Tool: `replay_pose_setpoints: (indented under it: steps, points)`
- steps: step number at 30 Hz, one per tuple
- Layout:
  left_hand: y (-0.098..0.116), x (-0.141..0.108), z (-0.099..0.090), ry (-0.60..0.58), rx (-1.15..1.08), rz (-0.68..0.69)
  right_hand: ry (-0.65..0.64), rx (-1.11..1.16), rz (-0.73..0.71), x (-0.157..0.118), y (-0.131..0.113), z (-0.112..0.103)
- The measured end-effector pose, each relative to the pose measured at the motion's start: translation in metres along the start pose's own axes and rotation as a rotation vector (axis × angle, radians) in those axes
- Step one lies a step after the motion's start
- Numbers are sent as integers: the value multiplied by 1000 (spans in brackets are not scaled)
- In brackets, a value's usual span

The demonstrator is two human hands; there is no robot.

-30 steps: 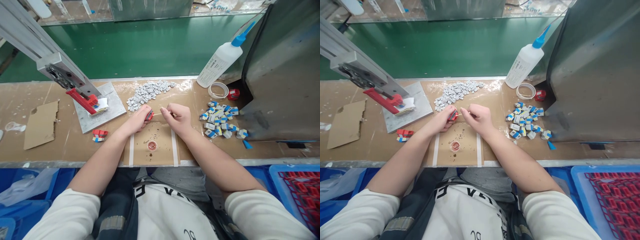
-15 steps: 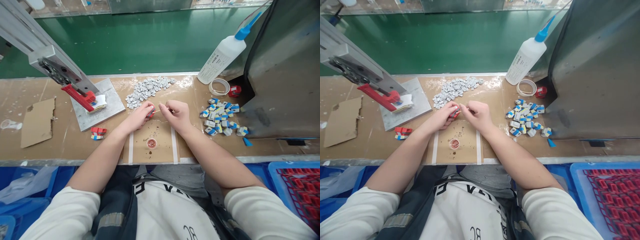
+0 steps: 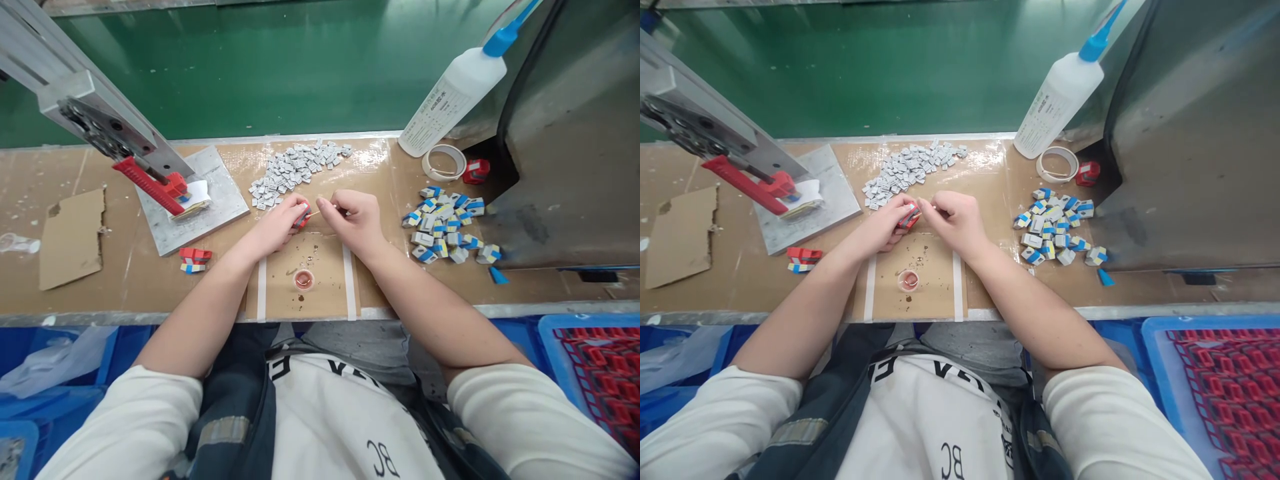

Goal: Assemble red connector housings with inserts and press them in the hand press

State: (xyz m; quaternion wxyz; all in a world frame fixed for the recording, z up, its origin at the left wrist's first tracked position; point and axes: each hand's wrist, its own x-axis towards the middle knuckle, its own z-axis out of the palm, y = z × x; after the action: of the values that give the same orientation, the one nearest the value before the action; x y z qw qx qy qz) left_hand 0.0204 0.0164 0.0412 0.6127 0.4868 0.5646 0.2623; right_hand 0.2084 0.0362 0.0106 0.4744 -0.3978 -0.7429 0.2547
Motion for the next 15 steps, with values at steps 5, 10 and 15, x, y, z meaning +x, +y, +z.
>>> replay_pose_setpoints:
  steps: [5,10,15]
  points:
    - [-4,4,-4,2,-70,-60,-41,195,-99,0,-10,-10]
    - [-7,6,-10,-5,-218,-53,-592,374,-272,-4,-17,-13]
    - [-9,9,-10,72,-220,26,-893,183,-383,-12,-16,-8]
